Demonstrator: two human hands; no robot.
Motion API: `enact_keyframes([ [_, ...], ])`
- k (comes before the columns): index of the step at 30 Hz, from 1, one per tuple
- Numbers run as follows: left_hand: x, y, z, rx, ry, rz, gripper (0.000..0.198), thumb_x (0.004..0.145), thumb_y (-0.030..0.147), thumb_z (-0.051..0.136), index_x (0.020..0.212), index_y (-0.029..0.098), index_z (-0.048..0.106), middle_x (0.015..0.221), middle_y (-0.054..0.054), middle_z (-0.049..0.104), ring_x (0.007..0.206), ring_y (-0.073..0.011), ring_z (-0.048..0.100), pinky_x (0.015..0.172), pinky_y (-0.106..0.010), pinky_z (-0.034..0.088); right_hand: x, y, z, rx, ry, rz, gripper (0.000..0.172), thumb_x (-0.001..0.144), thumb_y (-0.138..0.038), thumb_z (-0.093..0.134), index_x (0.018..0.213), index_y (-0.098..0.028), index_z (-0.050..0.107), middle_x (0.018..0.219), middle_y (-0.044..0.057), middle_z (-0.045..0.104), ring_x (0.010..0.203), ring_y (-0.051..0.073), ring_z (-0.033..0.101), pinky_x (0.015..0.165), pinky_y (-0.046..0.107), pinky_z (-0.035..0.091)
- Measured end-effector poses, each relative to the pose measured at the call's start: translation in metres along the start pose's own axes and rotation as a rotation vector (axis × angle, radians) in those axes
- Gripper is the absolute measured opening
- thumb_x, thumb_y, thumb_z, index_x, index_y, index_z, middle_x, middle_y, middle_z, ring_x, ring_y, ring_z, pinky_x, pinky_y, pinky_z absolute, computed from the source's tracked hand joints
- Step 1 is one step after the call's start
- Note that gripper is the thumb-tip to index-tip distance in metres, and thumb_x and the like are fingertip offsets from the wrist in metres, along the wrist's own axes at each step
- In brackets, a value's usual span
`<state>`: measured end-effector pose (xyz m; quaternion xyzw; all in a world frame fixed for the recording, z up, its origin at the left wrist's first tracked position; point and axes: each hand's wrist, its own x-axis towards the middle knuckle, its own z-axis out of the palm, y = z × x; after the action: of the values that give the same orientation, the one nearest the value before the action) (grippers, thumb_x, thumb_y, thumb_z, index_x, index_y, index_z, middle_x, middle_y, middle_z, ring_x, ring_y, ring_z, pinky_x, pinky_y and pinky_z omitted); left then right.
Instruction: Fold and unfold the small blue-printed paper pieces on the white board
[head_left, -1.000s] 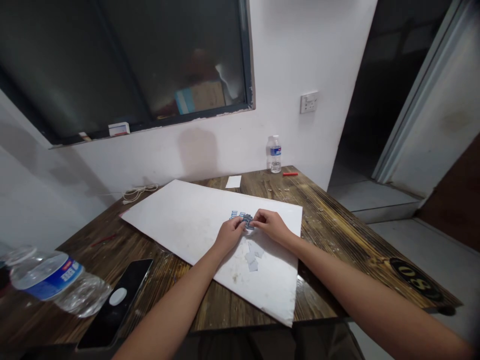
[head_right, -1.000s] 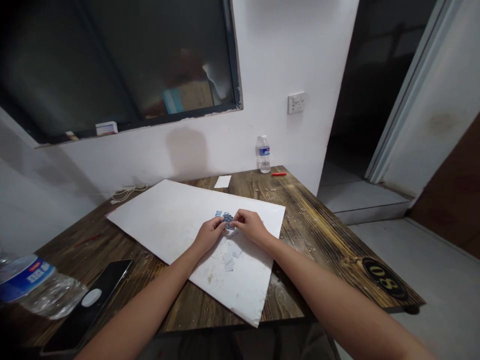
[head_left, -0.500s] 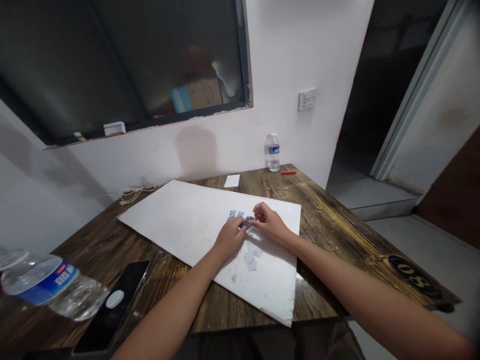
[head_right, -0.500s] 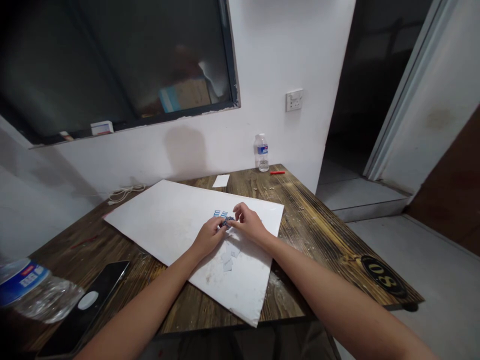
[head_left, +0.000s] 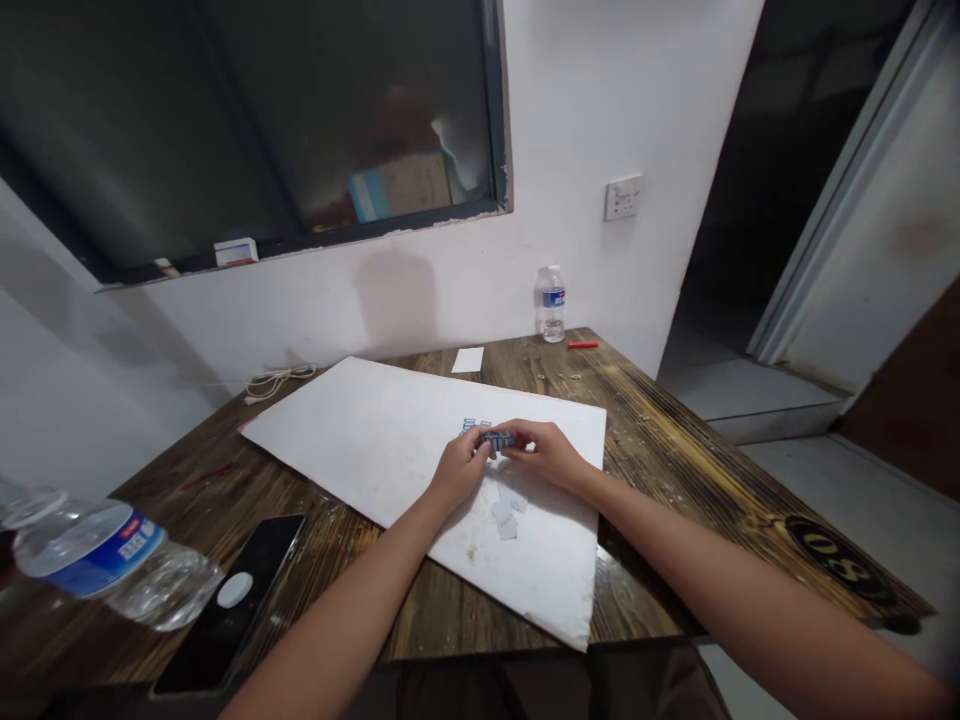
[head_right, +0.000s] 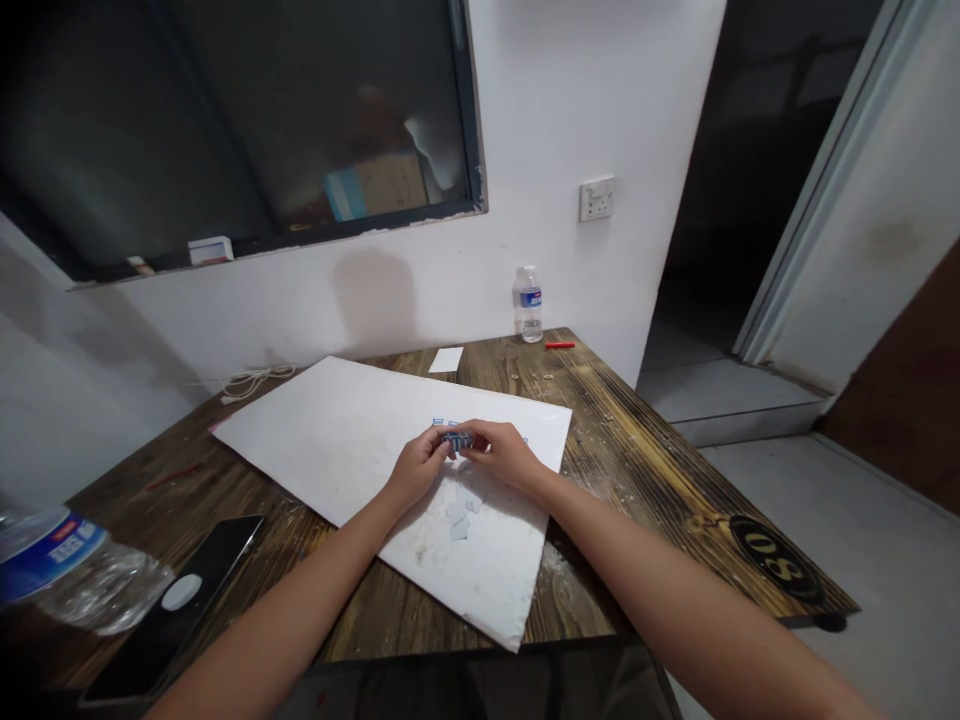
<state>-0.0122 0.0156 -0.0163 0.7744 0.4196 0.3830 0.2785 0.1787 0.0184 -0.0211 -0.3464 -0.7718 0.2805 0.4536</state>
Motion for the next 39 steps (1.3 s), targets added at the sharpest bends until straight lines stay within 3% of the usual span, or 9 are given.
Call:
enact_keyframes([
  [6,0.002,-0.004,0.0,-0.118,-0.008,-0.035,0.028,0.089,0.027,0.049,0.111,0.017,0.063,0.082,-0.003,0.066,0.08,-0.0176,0.062,0.078,-0.03,0.046,-0.001,0.005,0.001,-0.018,0.054,-0.028,0.027,0.078,-0.017,0.065,0.104,-0.02,0.071,0.081,0.002,0.072,0.068,0.015,0.061,0.067,0.026,0.047],
  [14,0.0,-0.002,-0.001,-0.055,0.022,-0.062,0.025,0.085,0.026,0.055,0.106,0.017,0.066,0.079,-0.003,0.068,0.073,-0.0161,0.061,0.069,-0.027,0.045,0.004,0.01,-0.014,-0.036,0.04,-0.036,0.031,0.075,-0.034,0.073,0.102,-0.022,0.074,0.081,0.004,0.072,0.067,0.016,0.06,0.063,0.027,0.046],
  [18,0.002,-0.006,-0.001,-0.114,0.154,-0.139,0.025,0.082,0.028,0.058,0.103,0.017,0.066,0.075,-0.002,0.068,0.07,-0.015,0.06,0.065,-0.025,0.046,0.01,0.025,-0.045,-0.184,0.217,0.2,0.027,0.077,-0.036,0.07,0.098,-0.02,0.074,0.08,0.004,0.07,0.067,0.017,0.058,0.064,0.028,0.044],
  [21,0.003,-0.011,-0.001,-0.204,0.219,-0.205,0.025,0.079,0.028,0.06,0.102,0.018,0.066,0.075,-0.001,0.067,0.069,-0.014,0.059,0.06,-0.023,0.047,0.009,0.039,-0.066,-0.284,0.067,0.462,0.031,0.068,-0.036,0.077,0.093,-0.019,0.075,0.084,0.006,0.07,0.07,0.018,0.06,0.064,0.028,0.043],
  [24,0.004,-0.013,-0.001,-0.26,0.261,-0.249,0.024,0.079,0.028,0.059,0.1,0.017,0.066,0.075,-0.002,0.066,0.068,-0.0133,0.059,0.055,-0.021,0.047,0.004,0.047,-0.075,-0.354,-0.173,0.499,0.033,0.053,-0.034,0.085,0.081,-0.02,0.076,0.087,0.006,0.069,0.077,0.021,0.061,0.065,0.027,0.043],
  [27,0.004,-0.011,-0.002,-0.248,0.278,-0.257,0.023,0.078,0.026,0.059,0.099,0.017,0.066,0.074,-0.002,0.065,0.067,-0.0129,0.059,0.054,-0.021,0.047,0.0,0.047,-0.074,-0.471,-0.196,0.446,0.037,0.042,-0.031,0.089,0.075,-0.02,0.074,0.088,0.006,0.068,0.081,0.023,0.06,0.066,0.027,0.042],
  [30,0.004,-0.009,-0.002,-0.207,0.281,-0.225,0.021,0.079,0.023,0.058,0.097,0.017,0.067,0.073,-0.002,0.066,0.067,-0.0123,0.059,0.055,-0.02,0.047,0.001,0.043,-0.069,-0.45,-0.216,0.494,0.027,0.048,-0.03,0.085,0.066,-0.019,0.068,0.072,0.002,0.065,0.068,0.018,0.057,0.058,0.026,0.037],
  [35,0.002,-0.006,-0.001,-0.195,0.247,-0.222,0.023,0.079,0.024,0.059,0.099,0.017,0.067,0.072,-0.002,0.067,0.067,-0.0127,0.061,0.056,-0.021,0.05,0.006,0.032,-0.059,-0.269,-0.028,0.445,0.021,0.059,-0.033,0.076,0.063,-0.019,0.062,0.057,-0.003,0.056,0.056,0.012,0.047,0.052,0.024,0.029],
  [39,0.001,-0.005,0.003,-0.226,0.189,-0.203,0.021,0.08,0.026,0.06,0.096,0.016,0.067,0.075,-0.004,0.069,0.071,-0.0155,0.066,0.059,-0.024,0.056,0.006,0.021,-0.041,0.062,-0.068,0.38,0.031,0.062,-0.046,0.074,0.071,-0.017,0.066,0.061,-0.001,0.062,0.056,0.012,0.051,0.053,0.024,0.034],
])
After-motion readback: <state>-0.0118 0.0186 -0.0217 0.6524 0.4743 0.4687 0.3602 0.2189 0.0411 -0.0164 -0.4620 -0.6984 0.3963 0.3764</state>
